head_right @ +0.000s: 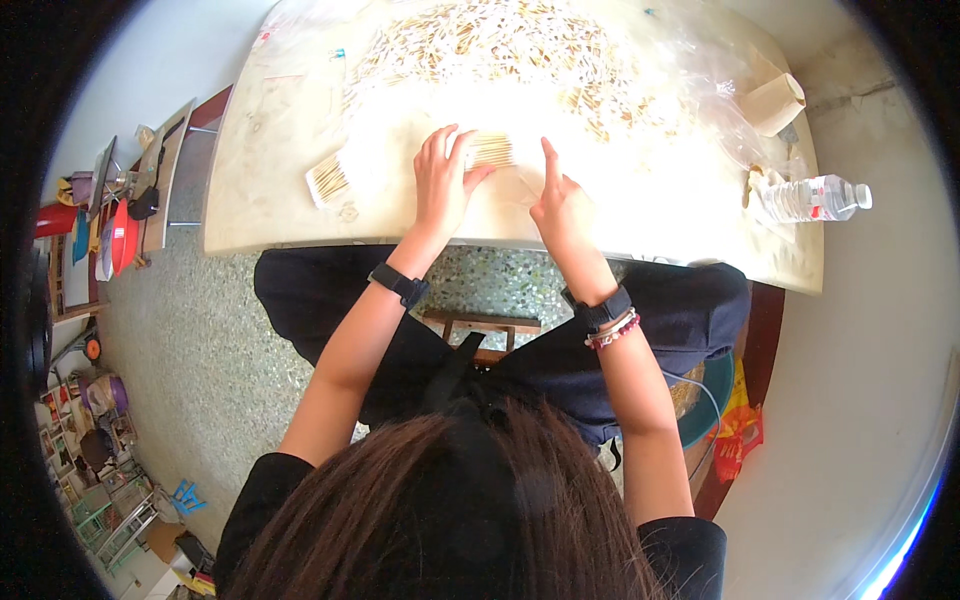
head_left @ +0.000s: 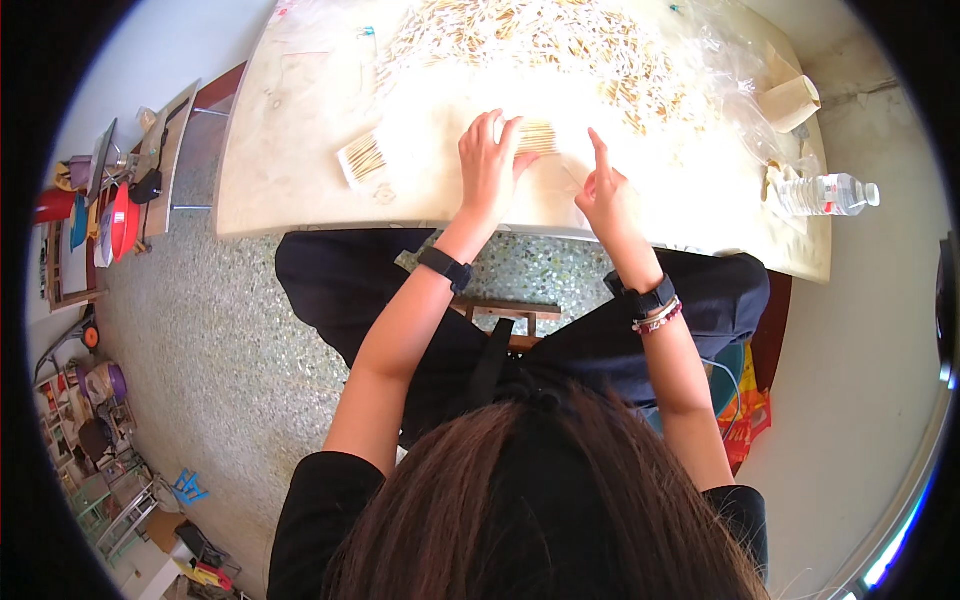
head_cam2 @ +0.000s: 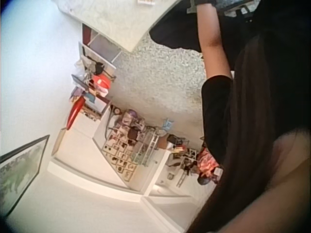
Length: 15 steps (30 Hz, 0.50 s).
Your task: Count, organize, and place cotton swabs into small plastic bags.
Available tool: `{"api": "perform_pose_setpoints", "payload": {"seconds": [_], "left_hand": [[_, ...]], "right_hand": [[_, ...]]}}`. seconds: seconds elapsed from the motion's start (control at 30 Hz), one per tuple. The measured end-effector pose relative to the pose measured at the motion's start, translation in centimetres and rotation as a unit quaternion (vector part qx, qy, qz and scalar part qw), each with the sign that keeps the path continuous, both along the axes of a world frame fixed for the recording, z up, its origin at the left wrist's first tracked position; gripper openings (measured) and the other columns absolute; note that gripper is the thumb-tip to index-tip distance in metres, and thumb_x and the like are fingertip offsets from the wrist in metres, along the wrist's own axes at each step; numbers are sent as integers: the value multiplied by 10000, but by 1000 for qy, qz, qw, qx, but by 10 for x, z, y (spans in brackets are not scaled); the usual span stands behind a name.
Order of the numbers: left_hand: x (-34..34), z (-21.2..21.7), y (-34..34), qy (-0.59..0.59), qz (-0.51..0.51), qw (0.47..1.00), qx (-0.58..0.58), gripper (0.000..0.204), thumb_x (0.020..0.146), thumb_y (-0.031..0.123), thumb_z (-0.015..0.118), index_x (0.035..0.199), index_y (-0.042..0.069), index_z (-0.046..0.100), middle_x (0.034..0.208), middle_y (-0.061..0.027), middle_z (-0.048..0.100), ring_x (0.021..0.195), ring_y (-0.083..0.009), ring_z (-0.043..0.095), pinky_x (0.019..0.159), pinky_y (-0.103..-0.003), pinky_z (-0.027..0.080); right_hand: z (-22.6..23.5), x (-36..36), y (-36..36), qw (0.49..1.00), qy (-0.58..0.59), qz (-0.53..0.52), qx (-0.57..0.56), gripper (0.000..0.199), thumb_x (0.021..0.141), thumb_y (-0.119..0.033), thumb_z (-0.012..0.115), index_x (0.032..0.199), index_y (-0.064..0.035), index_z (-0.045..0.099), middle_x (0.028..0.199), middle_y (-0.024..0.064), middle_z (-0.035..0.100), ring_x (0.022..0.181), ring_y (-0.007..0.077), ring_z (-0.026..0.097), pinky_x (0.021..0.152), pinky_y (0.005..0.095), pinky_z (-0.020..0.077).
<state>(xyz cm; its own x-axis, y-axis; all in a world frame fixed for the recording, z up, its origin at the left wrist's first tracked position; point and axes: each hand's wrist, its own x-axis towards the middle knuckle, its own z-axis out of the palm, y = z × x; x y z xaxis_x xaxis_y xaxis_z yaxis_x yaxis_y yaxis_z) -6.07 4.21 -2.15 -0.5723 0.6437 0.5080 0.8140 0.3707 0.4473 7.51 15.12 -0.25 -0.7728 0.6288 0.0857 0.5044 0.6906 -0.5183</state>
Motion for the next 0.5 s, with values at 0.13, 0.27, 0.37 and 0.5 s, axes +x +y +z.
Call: {"api": "perform_pose_setpoints", "payload": {"seconds": [0.13, 0.27, 0.37, 0.5], "left_hand": [[-9, -2, 1, -15, -2, 1000, -2, 486, 728, 248, 703, 1144, 82, 516, 1198, -150, 471, 1126, -317, 439, 907, -445, 359], [-17, -13, 4, -82, -24, 990, 108, 417, 746, 196, 687, 1106, 62, 524, 1180, -180, 470, 1120, -373, 430, 926, -508, 339], [-10, -17, 3, -201, -47, 965, 159, 364, 794, 130, 617, 1121, 24, 498, 1219, -207, 453, 1166, -414, 398, 962, -526, 320], [3, -14, -4, -17, -67, 996, -64, 503, 801, 100, 546, 1249, -51, 375, 1391, -219, 291, 1324, -367, 220, 1065, -477, 225]], "right_hand": [[7, 6, -2, 994, 35, 101, 7, 758, 690, 24, 561, 1374, -173, 300, 700, 43, 590, 683, 206, 591, 641, 343, 492], [6, -14, -3, 975, 108, 190, 42, 693, 712, 9, 557, 1349, -174, 356, 694, 33, 584, 699, 203, 571, 670, 332, 480], [3, -35, -1, 966, 123, 219, 61, 660, 723, -16, 563, 1339, -167, 380, 695, 35, 579, 682, 210, 553, 680, 332, 475], [5, -52, 3, 953, 126, 238, 139, 645, 729, -32, 562, 1335, -169, 388, 785, 45, 585, 752, 214, 560, 708, 353, 469]]}}
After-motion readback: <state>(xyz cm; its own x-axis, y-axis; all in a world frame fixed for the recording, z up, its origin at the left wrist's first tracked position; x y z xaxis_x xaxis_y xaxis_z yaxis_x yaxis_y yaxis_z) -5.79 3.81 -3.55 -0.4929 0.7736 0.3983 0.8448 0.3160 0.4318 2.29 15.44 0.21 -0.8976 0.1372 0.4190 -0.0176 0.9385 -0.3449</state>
